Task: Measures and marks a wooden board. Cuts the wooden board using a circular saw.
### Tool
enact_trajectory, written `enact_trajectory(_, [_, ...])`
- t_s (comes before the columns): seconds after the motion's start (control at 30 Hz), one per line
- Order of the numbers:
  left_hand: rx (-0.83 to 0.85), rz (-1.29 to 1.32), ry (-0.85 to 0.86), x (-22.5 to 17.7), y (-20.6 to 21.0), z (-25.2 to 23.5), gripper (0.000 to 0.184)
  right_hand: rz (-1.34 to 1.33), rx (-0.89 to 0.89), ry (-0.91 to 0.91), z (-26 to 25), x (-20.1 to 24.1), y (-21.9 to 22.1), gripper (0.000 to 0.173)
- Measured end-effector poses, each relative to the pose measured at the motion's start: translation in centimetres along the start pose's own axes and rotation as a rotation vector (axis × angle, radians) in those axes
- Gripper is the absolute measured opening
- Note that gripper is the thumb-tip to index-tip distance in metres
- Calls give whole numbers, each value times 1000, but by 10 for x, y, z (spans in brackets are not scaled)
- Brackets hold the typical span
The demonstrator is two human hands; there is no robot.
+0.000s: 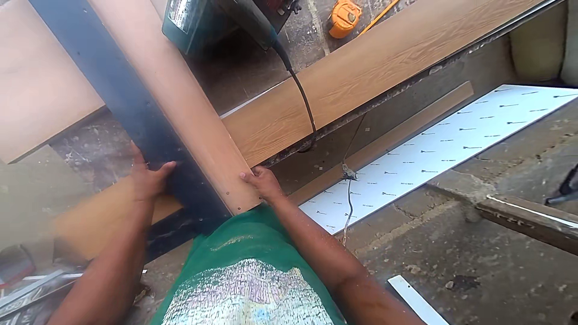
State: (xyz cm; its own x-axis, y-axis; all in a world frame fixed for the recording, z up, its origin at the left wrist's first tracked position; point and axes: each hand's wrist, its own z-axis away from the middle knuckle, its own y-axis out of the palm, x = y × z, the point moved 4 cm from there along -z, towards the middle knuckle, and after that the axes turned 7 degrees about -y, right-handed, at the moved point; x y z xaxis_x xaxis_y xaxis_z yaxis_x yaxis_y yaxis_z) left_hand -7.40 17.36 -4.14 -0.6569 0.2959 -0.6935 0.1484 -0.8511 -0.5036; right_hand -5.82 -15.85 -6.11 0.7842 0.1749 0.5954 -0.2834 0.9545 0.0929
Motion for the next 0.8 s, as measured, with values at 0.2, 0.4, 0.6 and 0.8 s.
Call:
enact_trajectory(0.2, [5, 23, 9, 0, 1, -2, 125, -10, 1, -8, -3, 1, -2, 36])
enact_trajectory(0.4, [7, 6, 0, -2, 1, 3, 121, -45, -6, -13, -1, -1, 0, 33])
enact_trajectory(0.6, [-32, -164, -38, -6, -1, -1, 124, 37, -17, -44, -3, 4, 0, 37])
enact_trajectory(0.8, [-147, -364, -118, -23, 8, 5, 140, 104, -41, -83, -4, 5, 1, 44])
